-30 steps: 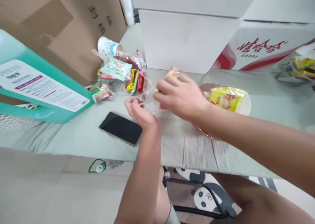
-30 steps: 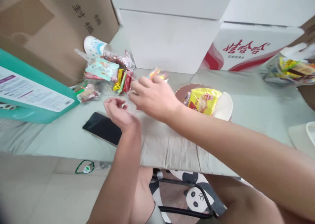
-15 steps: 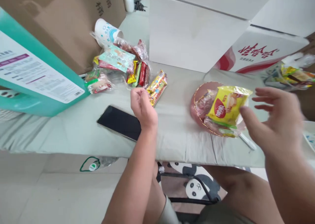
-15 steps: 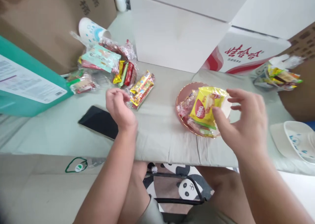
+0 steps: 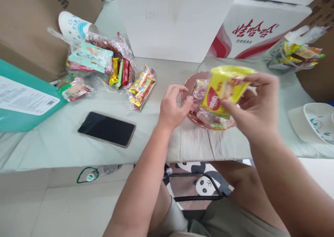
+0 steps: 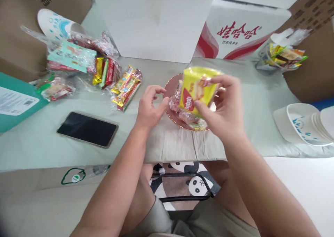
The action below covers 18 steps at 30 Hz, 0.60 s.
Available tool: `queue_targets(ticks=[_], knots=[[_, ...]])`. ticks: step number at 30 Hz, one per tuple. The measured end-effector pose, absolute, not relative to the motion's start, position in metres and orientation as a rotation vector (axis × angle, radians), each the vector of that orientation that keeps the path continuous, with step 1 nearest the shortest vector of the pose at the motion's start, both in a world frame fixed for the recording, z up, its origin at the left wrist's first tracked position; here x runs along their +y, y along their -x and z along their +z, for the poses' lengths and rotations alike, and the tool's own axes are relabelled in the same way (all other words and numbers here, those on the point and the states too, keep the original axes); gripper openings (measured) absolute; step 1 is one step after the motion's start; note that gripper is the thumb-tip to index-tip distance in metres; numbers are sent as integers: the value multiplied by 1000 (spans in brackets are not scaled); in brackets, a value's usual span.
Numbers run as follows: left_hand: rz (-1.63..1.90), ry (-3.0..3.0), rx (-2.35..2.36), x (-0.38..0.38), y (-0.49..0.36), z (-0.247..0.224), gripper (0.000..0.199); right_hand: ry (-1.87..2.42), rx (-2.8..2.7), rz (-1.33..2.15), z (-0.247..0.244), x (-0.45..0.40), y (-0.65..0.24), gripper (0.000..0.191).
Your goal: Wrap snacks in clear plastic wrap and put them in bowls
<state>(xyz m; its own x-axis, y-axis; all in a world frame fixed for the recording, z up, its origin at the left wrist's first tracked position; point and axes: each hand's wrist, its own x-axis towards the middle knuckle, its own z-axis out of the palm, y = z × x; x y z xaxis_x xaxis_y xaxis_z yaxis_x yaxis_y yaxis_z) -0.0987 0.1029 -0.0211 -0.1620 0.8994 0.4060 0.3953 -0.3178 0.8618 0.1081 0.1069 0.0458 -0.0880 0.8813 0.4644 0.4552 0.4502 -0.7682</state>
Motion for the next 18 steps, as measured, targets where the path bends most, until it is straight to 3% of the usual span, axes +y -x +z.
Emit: queue_targets(ticks=[5, 10, 15, 18], knots=[[1344, -1831, 1596, 111, 92, 0, 16, 759, -1302, 646, 36, 122, -148, 36], [965, -2009, 1727, 104, 78, 24, 45, 865, -964, 819, 12, 112, -172, 53], [402, -2147, 1841, 121, 48, 43, 79, 794, -870, 893, 20, 103, -167, 55], [98, -2145, 1948, 138, 31, 50, 78, 812, -794, 926, 25, 102, -164, 57]])
